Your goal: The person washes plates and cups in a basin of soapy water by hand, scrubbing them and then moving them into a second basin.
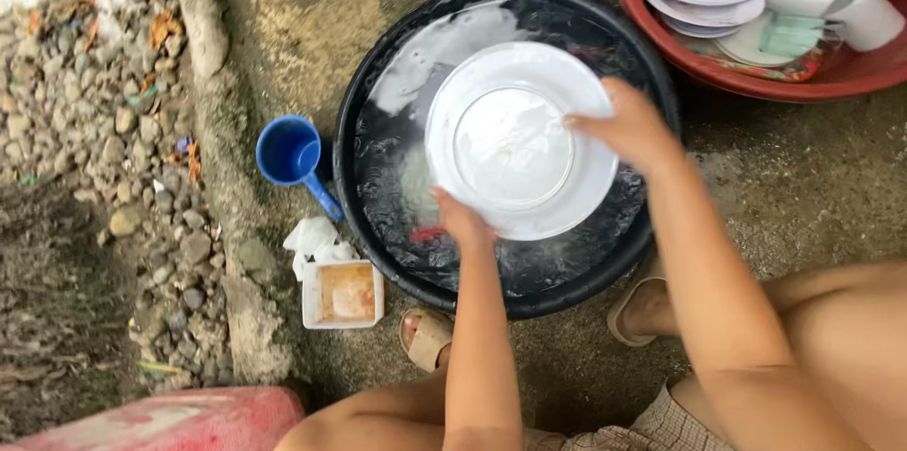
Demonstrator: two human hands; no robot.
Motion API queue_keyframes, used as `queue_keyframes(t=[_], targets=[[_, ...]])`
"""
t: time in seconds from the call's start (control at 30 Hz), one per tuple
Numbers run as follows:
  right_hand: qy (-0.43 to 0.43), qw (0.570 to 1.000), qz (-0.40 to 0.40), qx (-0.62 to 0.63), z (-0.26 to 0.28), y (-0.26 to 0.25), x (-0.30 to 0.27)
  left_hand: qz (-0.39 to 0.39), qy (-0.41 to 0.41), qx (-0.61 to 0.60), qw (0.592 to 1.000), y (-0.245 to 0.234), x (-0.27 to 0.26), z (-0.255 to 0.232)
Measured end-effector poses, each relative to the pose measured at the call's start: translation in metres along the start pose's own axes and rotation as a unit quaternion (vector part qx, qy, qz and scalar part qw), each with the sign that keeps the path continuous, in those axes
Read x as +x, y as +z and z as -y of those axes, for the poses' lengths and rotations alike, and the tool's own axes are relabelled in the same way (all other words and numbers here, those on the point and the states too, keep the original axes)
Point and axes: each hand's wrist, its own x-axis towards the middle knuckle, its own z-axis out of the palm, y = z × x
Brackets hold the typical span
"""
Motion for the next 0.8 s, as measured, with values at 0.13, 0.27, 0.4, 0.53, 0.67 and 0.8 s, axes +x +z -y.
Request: queue_keyframes(t=[0.13,0.27,0.4,0.53,0.67,0.8], targets=[[-0.2,0.96,0.005,0.197,-0.003,-0.047,-0.008,0.104,0.125,0.034,0.986,0.046,0.04,0.053],[-0.318,0.926,-0.189,-0.07,0.011,-0.071,-0.003,0.233,0.036,0.332,0.914,0.064,0.037,0.034],[-0.332,0.882,-0.249,-0.222,-0.013,-0.057,0.054,0.283,0.053,0.34,0.896,0.049,0.043,0.011],[-0.294,0.871,-0.225,-0.323,-0.084,-0.042,0.111,0.231,0.017,0.305,0.924,0.026,0.063,0.004],[-0.194,0.892,-0.16,-0.376,-0.149,-0.034,0.164,0.192,-0.011,0.293,0.936,0.014,0.074,-0.001],[-0.08,0.917,-0.128,-0.369,-0.191,-0.052,0.204,0.175,-0.015,0.284,0.943,0.008,0.08,-0.004]])
